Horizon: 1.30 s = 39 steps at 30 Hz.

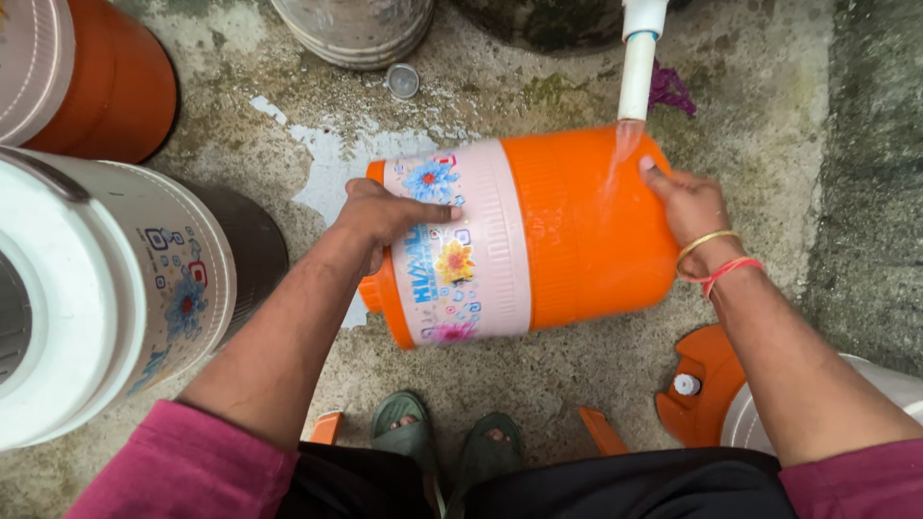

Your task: The person rinses an orange and pink plastic water cooler under a running tap, rotating it so water flows over all sides and rubbing the spout area by hand. They then remove the orange lid, rinse it, and pour water from it while the cooler body sits open on the wet floor.

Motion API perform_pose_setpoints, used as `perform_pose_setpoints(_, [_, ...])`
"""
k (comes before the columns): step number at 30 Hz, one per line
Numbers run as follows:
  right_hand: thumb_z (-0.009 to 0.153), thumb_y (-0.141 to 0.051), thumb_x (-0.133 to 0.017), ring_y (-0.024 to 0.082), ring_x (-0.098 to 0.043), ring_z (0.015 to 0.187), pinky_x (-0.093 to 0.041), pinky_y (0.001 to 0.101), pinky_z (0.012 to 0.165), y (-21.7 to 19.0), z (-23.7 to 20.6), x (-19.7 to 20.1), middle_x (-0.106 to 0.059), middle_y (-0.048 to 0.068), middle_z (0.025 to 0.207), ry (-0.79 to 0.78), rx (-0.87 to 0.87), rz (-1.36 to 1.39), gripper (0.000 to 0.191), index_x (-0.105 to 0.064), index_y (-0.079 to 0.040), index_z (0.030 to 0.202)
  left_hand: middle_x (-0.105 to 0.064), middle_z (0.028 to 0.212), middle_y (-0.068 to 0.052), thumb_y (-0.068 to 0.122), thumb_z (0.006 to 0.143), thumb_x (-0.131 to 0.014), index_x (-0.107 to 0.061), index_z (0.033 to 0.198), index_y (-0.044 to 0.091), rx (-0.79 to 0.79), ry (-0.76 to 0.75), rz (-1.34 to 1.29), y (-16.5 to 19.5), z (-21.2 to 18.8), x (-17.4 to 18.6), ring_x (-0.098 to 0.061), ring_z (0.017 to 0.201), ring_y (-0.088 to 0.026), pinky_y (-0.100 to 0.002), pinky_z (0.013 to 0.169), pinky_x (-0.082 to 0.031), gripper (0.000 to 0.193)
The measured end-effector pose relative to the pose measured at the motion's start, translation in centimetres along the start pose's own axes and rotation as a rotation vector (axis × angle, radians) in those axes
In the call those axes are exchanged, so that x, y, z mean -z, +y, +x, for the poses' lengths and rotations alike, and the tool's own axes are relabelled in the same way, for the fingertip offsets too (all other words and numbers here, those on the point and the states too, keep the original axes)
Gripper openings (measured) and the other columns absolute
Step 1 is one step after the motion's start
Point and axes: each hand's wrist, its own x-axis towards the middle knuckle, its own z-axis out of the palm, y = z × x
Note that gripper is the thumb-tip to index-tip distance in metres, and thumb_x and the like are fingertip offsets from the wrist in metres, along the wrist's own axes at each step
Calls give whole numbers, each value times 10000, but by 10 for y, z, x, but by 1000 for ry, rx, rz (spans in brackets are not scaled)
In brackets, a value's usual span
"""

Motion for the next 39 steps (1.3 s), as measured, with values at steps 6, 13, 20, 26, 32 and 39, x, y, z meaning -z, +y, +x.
perform_pose_setpoints(6, [962,-248,-689,170,-704,1040,-551,333,896,5,12,14,-729,64,1168,-101,-4,344,329,-656,-31,1207,-698,1072,-227,115,591,-920,-235,1204,-55,-333,3,129,3,6,-8,-792,900,-340,-479,712,-642,935])
perform_pose_setpoints(13, [1021,-333,-590,261,-643,1117,-494,409,924,20,23,7,-661,144,1251,88,39,25,467,-532,5,1339,-508,1274,-301,470,535,-1023,-288,1293,-44,-415,299,784,-10,24,-25,-506,1208,-432,-525,1044,-385,1174])
perform_pose_setpoints(20, [1107,-535,-354,528,-596,1158,-462,540,991,-4,18,-5,-636,371,1178,286,140,-670,706,-627,104,1233,-410,1423,-399,527,646,-969,-203,1459,-137,-501,228,720,-4,13,-24,-504,1288,-472,-503,1211,-305,1300])
perform_pose_setpoints(26, [1116,-596,-338,563,-570,1167,-442,550,1031,7,37,8,-615,435,1125,250,-40,-820,804,-695,124,1124,-166,1716,-110,473,689,-895,-298,1576,131,-481,58,1119,4,-17,-57,-339,1473,-422,-687,1134,-311,1123])
perform_pose_setpoints(32, [1066,-499,-358,538,-612,1102,-459,563,960,11,8,8,-663,359,1123,179,210,-909,665,-695,59,1195,73,1675,-138,551,560,-974,-170,1611,355,-540,127,1326,10,-25,-37,-79,1498,-541,-754,1114,-259,1338])
perform_pose_setpoints(39, [1013,-615,-438,477,-205,1469,-112,721,1098,-5,-35,-107,-312,328,1596,115,576,-920,874,-301,60,1550,185,1671,-172,463,496,-1017,-115,1629,350,-596,150,1287,-3,-22,-39,2,1490,-607,-777,1111,-240,1452])
